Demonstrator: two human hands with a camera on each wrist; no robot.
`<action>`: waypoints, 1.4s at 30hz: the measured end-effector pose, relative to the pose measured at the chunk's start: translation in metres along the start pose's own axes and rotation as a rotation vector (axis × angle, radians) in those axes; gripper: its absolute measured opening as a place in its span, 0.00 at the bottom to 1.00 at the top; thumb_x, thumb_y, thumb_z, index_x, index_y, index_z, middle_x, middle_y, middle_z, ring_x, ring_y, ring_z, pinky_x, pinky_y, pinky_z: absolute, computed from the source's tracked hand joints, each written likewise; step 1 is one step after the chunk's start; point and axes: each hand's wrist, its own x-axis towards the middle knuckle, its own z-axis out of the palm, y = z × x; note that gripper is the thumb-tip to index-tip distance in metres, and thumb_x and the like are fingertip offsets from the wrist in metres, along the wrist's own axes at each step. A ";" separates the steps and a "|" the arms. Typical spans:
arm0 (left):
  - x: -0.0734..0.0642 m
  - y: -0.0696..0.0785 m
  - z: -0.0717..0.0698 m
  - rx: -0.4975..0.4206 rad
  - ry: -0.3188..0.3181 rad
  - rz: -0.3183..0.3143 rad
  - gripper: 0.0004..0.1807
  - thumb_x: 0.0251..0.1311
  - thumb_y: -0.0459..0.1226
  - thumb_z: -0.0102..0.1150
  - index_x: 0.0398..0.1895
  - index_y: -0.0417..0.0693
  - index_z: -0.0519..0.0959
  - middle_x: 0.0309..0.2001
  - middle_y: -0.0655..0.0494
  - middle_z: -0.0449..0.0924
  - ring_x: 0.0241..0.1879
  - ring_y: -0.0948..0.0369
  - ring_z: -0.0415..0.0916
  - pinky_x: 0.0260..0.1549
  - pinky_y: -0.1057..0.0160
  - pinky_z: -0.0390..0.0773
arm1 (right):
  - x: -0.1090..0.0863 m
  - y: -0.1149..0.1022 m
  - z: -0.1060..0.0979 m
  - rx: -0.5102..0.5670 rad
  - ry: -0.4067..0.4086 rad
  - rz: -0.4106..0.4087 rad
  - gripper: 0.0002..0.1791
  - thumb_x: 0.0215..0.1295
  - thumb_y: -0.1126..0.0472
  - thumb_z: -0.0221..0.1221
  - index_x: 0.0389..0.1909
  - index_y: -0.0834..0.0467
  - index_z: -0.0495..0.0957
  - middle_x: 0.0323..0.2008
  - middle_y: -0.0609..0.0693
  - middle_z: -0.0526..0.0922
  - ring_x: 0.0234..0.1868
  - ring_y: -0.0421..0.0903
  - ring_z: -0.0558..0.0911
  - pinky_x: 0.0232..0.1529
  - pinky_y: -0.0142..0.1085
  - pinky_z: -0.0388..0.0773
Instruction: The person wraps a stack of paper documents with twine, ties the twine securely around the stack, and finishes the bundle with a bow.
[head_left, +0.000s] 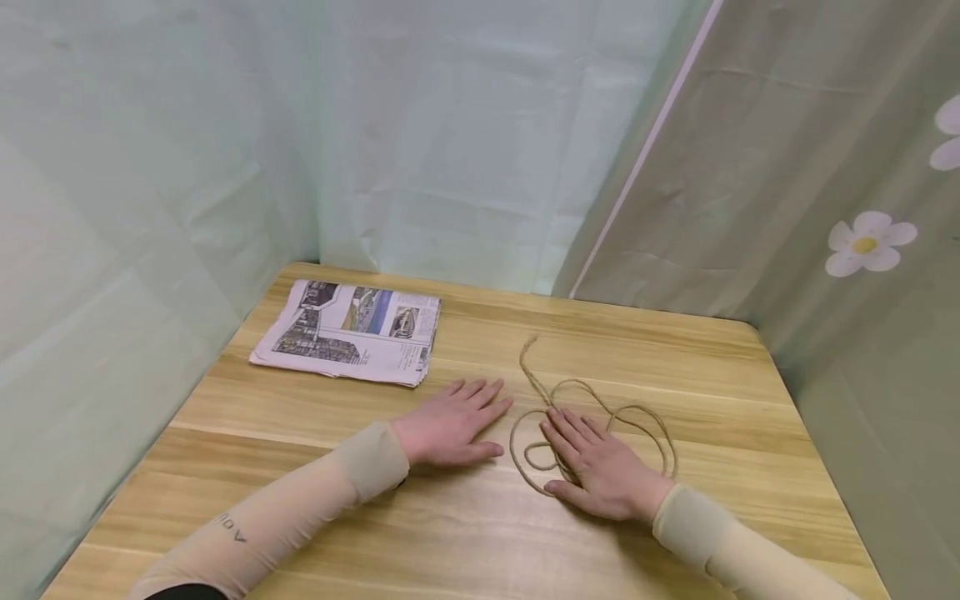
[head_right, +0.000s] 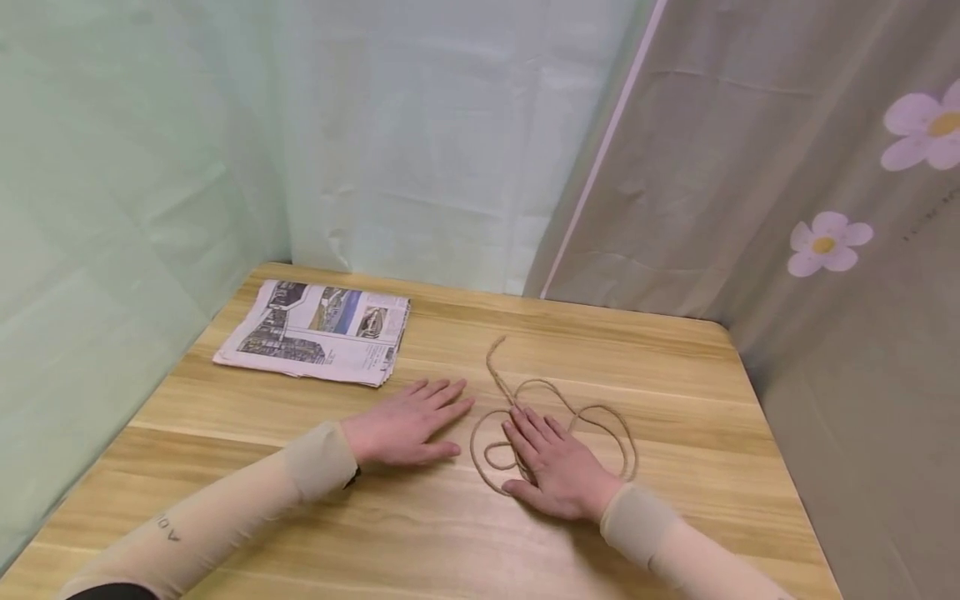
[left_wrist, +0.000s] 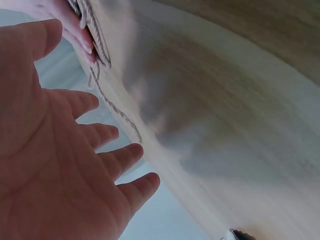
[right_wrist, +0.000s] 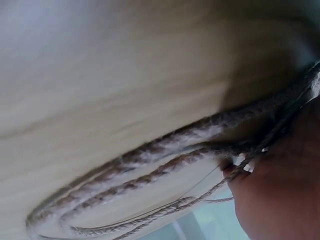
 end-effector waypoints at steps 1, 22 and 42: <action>0.001 0.000 0.000 0.004 0.001 0.002 0.43 0.73 0.65 0.42 0.83 0.53 0.51 0.82 0.46 0.43 0.79 0.44 0.44 0.75 0.41 0.47 | 0.001 -0.003 0.000 -0.003 -0.010 -0.010 0.44 0.77 0.36 0.47 0.79 0.63 0.54 0.80 0.62 0.51 0.79 0.60 0.52 0.75 0.56 0.54; 0.024 0.010 -0.006 0.109 0.065 0.111 0.34 0.78 0.48 0.48 0.82 0.49 0.55 0.80 0.47 0.52 0.77 0.44 0.52 0.74 0.42 0.53 | 0.015 0.026 -0.029 0.116 0.228 0.185 0.29 0.74 0.60 0.60 0.74 0.58 0.68 0.71 0.59 0.70 0.68 0.61 0.72 0.68 0.59 0.66; -0.009 -0.009 0.002 -0.004 0.200 0.114 0.10 0.72 0.38 0.59 0.30 0.54 0.75 0.29 0.62 0.73 0.30 0.61 0.73 0.33 0.61 0.78 | 0.015 0.061 -0.023 0.304 0.215 0.512 0.04 0.75 0.64 0.58 0.42 0.62 0.77 0.35 0.51 0.80 0.38 0.51 0.79 0.42 0.48 0.79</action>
